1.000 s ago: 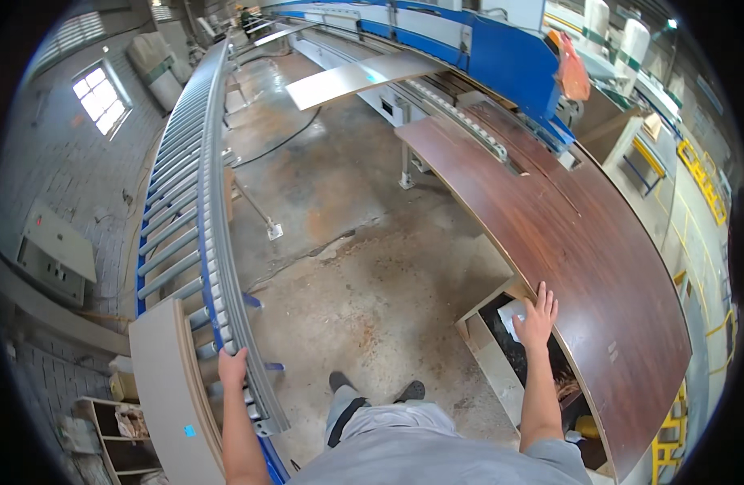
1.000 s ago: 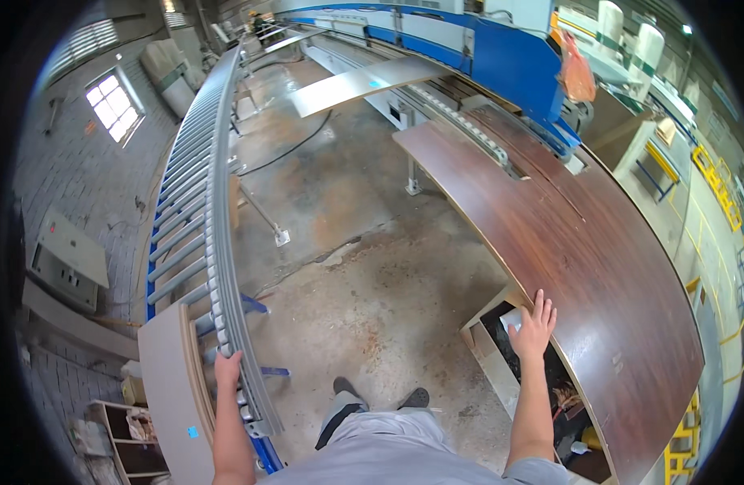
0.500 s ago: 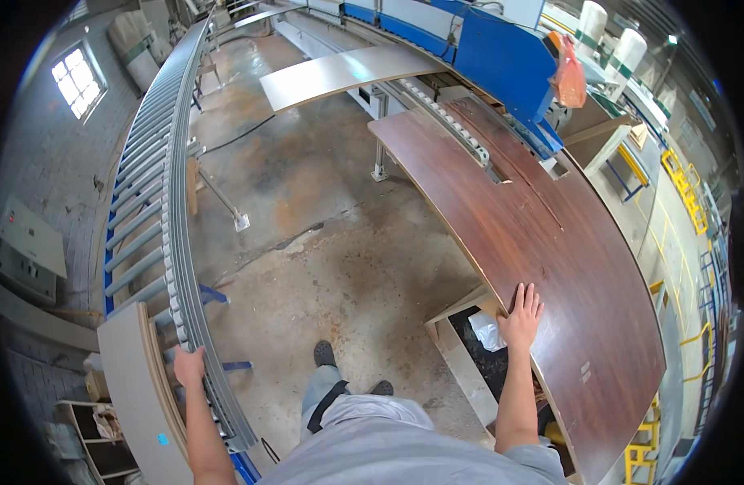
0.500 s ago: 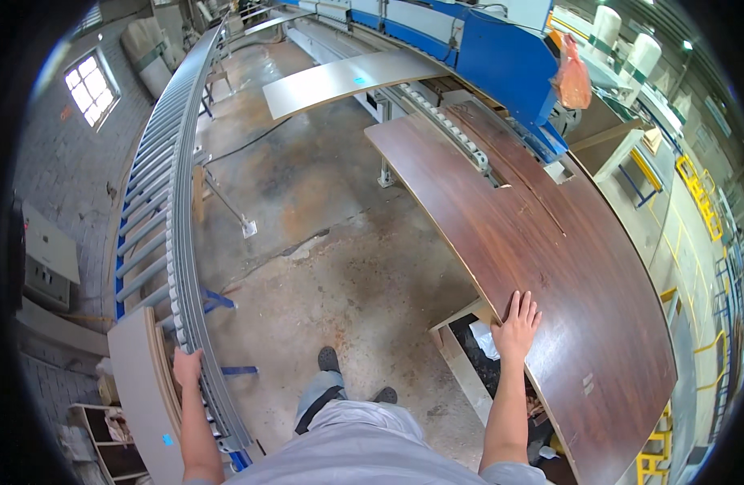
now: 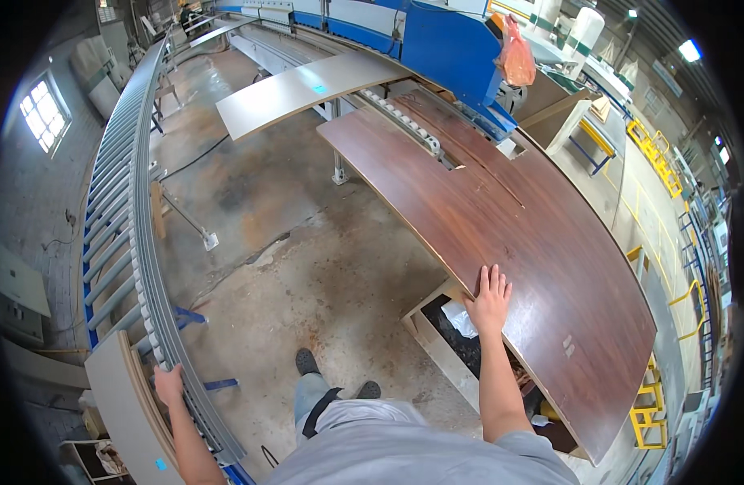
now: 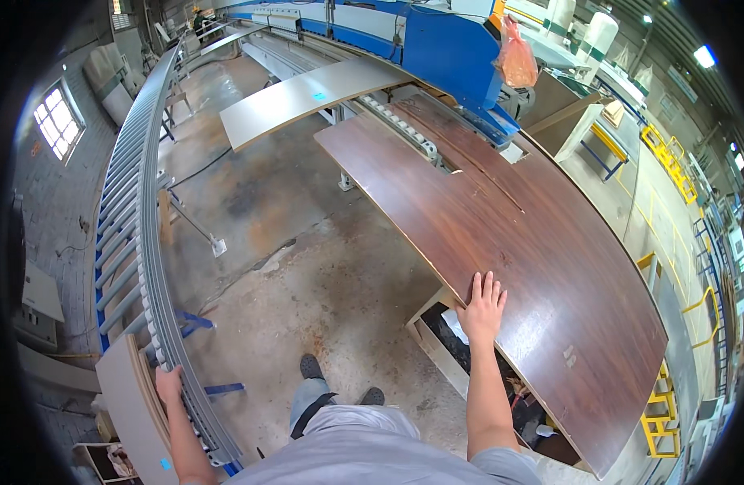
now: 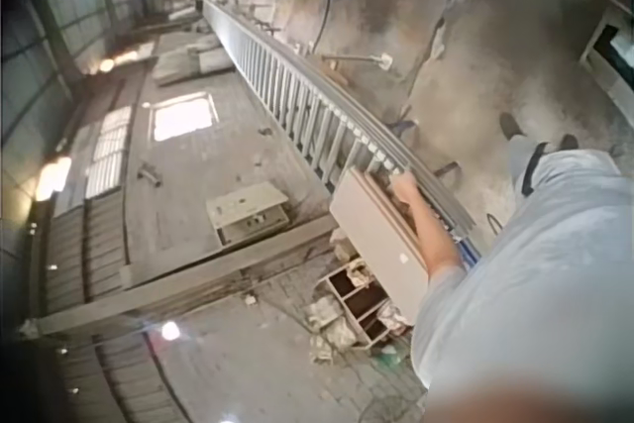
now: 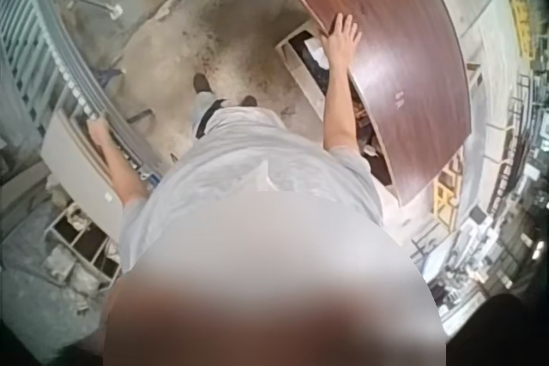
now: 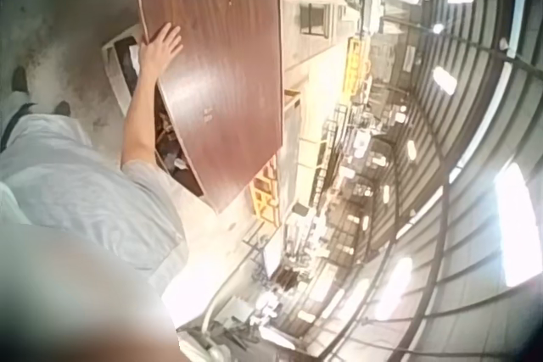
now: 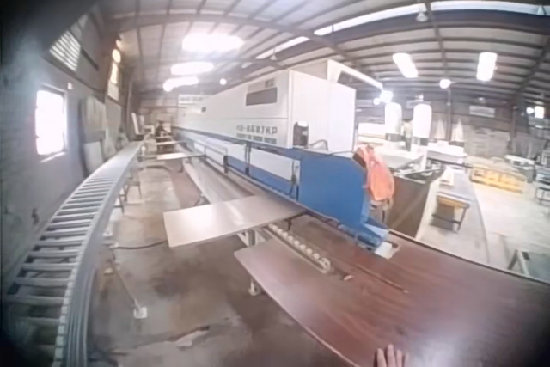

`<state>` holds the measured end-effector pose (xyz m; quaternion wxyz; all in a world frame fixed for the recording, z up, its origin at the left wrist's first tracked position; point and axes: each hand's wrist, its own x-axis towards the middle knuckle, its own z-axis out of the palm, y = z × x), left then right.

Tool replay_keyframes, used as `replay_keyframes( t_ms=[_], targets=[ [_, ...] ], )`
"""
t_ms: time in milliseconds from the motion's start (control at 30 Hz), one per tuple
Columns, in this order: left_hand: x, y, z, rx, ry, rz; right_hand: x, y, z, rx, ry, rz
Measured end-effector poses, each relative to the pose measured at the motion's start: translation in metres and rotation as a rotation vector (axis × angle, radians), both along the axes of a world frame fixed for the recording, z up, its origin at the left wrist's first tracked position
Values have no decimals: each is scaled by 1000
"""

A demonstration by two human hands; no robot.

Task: Picking up rectangular panels from a table and placing them onto a roller conveyor track.

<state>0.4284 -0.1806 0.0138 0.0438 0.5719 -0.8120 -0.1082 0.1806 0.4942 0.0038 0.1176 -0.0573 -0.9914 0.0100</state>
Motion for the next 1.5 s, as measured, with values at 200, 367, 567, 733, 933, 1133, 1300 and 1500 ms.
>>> replay_keyframes(
  t_ms=[200,367,567,733,933,1133,1300,1500],
  targets=[
    [-6,4,3,2,-4,8,2,1,-1,-10,2,-10],
    [-8,8,11,29,-19,33,2,2,-2,-17,16,-19],
    [-5,6,9,23,-23,36,3,-1,1,-29,6,-22],
    [-6,9,10,30,-21,26,4,2,0,-25,3,-29],
    [-5,15,13,-5,-4,42,4,0,1,-40,2,-26],
    [-11,25,16,-82,97,26,3,2,2,-38,-8,-33],
    [-18,6,-13,-571,223,-364,1,2,-2,-43,0,-17],
    [-145,39,-26,704,915,-159,7,-4,4,-77,-40,-35]
  ],
)
